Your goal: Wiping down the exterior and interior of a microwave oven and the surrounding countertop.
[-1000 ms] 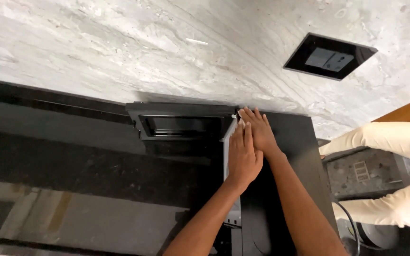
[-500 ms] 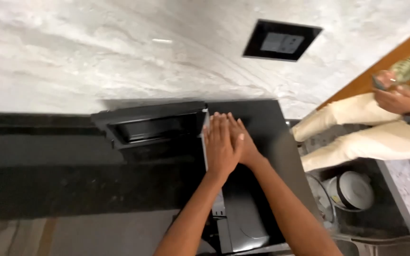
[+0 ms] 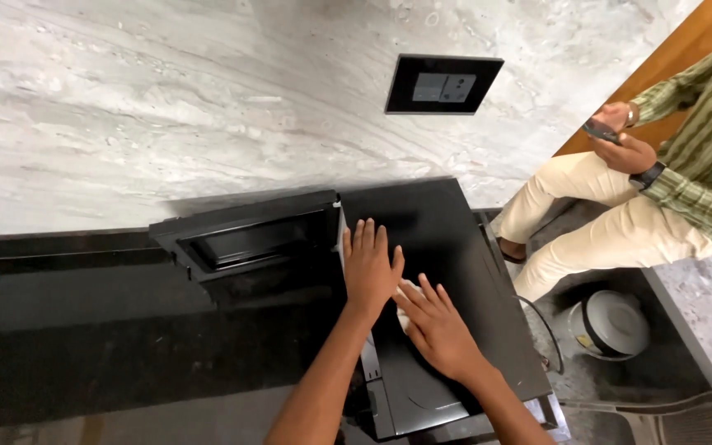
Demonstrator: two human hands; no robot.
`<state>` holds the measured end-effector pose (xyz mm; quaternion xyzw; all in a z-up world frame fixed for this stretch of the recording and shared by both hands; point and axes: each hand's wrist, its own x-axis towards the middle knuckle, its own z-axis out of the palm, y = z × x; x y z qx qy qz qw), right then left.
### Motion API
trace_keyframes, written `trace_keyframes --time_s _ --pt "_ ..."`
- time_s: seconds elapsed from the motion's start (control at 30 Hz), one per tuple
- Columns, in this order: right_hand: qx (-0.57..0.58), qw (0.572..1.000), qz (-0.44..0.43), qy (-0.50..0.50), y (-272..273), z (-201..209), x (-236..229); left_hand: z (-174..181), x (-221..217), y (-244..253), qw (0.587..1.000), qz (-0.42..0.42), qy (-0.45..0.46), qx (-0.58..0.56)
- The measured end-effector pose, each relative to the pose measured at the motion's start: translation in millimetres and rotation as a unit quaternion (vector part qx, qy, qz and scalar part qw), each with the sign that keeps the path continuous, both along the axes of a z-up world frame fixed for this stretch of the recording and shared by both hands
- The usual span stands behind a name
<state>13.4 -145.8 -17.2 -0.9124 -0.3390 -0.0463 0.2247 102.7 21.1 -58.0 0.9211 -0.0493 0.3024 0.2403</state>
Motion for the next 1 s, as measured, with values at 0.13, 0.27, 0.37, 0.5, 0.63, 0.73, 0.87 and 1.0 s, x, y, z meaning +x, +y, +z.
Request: trace_keyframes --time_s 0.13,0.27,0.37,0.5,0.63,0.73,0.87,1.0 --pt "0.003 0.999 -0.021 0.024 -5 6 -14 3 -2 1 0.999 0.001 0.021 0.029" --pt "0.000 0.999 -0.032 -0.022 -9 10 -24 -4 2 0 0.999 0.000 0.006 0.044" --pt "0.003 0.998 -0.036 -0.042 -27 5 -37 -10 7 -2 0.998 -0.011 0.011 0.054" --pt "0.041 0.997 -0.068 -0.007 -54 -3 -58 -22 5 -1 0.993 -0.038 0.038 0.104" --pt "0.061 0.998 -0.007 -0.013 -72 10 -68 -6 -24 -15 0.989 -0.035 0.057 0.129" --pt "0.068 0.998 -0.005 -0.005 -81 11 -74 19 -65 -37 0.994 -0.032 0.067 0.081" --pt "0.094 0.995 -0.025 0.006 -80 16 -76 29 -107 -53 0.988 -0.022 0.135 0.074" --pt "0.102 0.994 -0.038 -0.008 -80 5 -76 16 -137 -62 0.993 0.013 0.094 0.075"
